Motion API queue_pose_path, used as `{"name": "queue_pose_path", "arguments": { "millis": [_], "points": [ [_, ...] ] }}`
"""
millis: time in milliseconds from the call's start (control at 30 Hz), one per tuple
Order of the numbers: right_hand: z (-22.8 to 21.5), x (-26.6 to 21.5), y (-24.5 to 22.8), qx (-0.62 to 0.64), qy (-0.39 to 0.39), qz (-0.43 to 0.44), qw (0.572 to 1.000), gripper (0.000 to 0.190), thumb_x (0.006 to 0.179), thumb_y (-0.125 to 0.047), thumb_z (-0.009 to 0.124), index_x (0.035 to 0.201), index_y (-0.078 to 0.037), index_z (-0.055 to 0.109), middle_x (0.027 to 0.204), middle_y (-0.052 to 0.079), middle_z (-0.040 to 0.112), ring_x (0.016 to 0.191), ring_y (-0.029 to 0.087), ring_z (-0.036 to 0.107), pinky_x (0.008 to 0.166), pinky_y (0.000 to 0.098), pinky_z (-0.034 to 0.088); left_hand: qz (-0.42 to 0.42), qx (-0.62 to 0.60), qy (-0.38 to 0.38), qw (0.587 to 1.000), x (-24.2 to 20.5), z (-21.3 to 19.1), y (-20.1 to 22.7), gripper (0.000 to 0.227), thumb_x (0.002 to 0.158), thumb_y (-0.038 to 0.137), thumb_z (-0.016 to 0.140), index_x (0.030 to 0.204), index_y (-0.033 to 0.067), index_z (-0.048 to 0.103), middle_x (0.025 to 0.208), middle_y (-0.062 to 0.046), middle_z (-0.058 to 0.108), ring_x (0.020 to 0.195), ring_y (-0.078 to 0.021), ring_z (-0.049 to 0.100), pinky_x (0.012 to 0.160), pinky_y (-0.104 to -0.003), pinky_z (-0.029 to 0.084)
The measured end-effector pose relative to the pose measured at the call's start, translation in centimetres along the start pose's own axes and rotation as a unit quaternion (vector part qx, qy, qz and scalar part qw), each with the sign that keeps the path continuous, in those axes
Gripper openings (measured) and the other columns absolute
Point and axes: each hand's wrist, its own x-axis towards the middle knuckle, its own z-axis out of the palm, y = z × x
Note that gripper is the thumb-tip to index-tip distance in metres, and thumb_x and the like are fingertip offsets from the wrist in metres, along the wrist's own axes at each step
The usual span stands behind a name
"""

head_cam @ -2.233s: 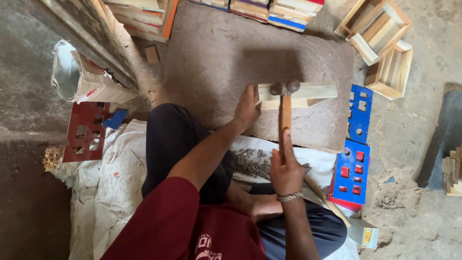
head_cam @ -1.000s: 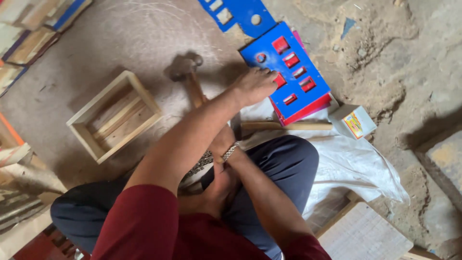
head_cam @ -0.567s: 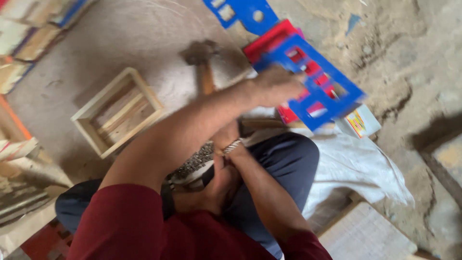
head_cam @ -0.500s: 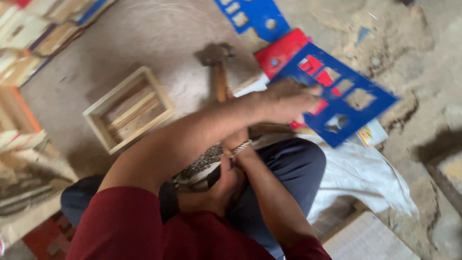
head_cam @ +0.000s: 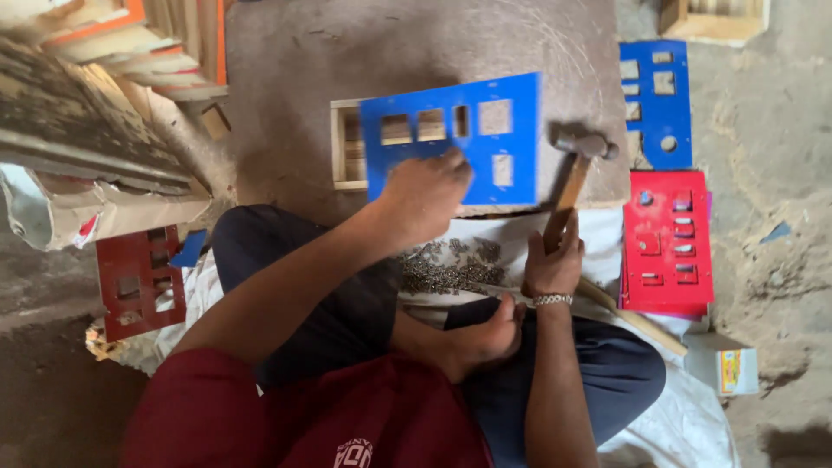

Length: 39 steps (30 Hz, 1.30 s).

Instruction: The person sits on the floor and uses a hammer to drive nails into red and blue plastic templates placed on a cushion. They repeatedly pick up nails, position them in the template holes, and hammer them in, then remove the template to reveal a small wooden box frame.

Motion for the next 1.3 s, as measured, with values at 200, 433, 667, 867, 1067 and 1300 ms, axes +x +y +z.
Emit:
{"name": "queue_pose_path", "arguments": {
  "millis": [200, 433, 667, 867, 1067, 1300],
  "points": [
    [-0.6, -0.8, -6.8, -0.013, 0.053, -0.186, 0.981, 0.071, 0.088, -0.012, 0.084, 0.152, -0.005, 0.052, 0.139, 0.027, 0.054, 0.128, 0.042, 0.055, 0.107, 0.0494, 0.051, -0.058, -0.004, 0.018, 0.998, -0.3, 5.2, -7.2, 0.022, 0.077, 0.01, 0.071, 0.098, 0.0016, 0.069, 0.109, -0.017, 0.066, 0.09, -0.0329, 0.072, 0.07, -0.046, 0.06],
    [2.4, 3.7, -15.0, -0.022, -0.111, -0.275, 0.955, 0.078, 0.082, -0.01, 0.083, 0.152, -0.013, 0.051, 0.151, 0.032, 0.044, 0.135, 0.047, 0.051, 0.102, 0.0511, 0.053, -0.211, -0.121, 0.271, 0.931, -5.8, 5.2, -12.8, 0.041, 0.08, 0.018, 0.08, 0.115, 0.0017, 0.065, 0.109, -0.02, 0.064, 0.096, -0.0419, 0.066, 0.082, -0.052, 0.053],
    [3.5, 4.8, -16.6, -0.147, -0.211, -0.221, 0.941, 0.06, 0.086, -0.018, 0.078, 0.143, -0.024, 0.06, 0.144, 0.015, 0.057, 0.114, 0.036, 0.067, 0.087, 0.0459, 0.059, -0.35, -0.321, 0.242, 0.846, -8.0, 5.9, -17.5, 0.032, 0.085, 0.019, 0.076, 0.113, 0.0044, 0.069, 0.107, -0.019, 0.069, 0.098, -0.0382, 0.068, 0.084, -0.047, 0.054],
    [3.6, 4.8, -17.0, -0.168, -0.189, -0.248, 0.935, 0.049, 0.089, -0.024, 0.079, 0.136, -0.023, 0.065, 0.132, 0.015, 0.065, 0.099, 0.036, 0.07, 0.077, 0.0469, 0.059, -0.338, -0.284, 0.262, 0.858, -6.4, 8.1, -20.9, 0.03, 0.092, 0.018, 0.072, 0.119, 0.0045, 0.069, 0.107, -0.02, 0.072, 0.1, -0.0368, 0.069, 0.087, -0.046, 0.053],
    [3.6, 4.8, -16.5, -0.184, -0.169, -0.284, 0.926, 0.047, 0.086, -0.026, 0.08, 0.132, -0.023, 0.069, 0.125, 0.013, 0.069, 0.097, 0.035, 0.071, 0.076, 0.0465, 0.059, -0.185, -0.437, 0.368, 0.8, -4.5, 12.2, -25.1, 0.031, 0.099, 0.009, 0.062, 0.129, 0.0002, 0.063, 0.12, -0.015, 0.069, 0.109, -0.0268, 0.068, 0.095, -0.037, 0.054],
    [3.8, 4.2, -16.1, -0.214, -0.159, -0.324, 0.908, 0.043, 0.087, -0.029, 0.082, 0.128, -0.024, 0.071, 0.108, 0.012, 0.072, 0.087, 0.034, 0.071, 0.069, 0.0471, 0.058, -0.178, -0.473, 0.32, 0.801, -3.9, 12.1, -25.8, 0.025, 0.099, 0.006, 0.06, 0.122, 0.0009, 0.067, 0.113, -0.011, 0.074, 0.107, -0.019, 0.07, 0.096, -0.033, 0.055]
  ]
}}
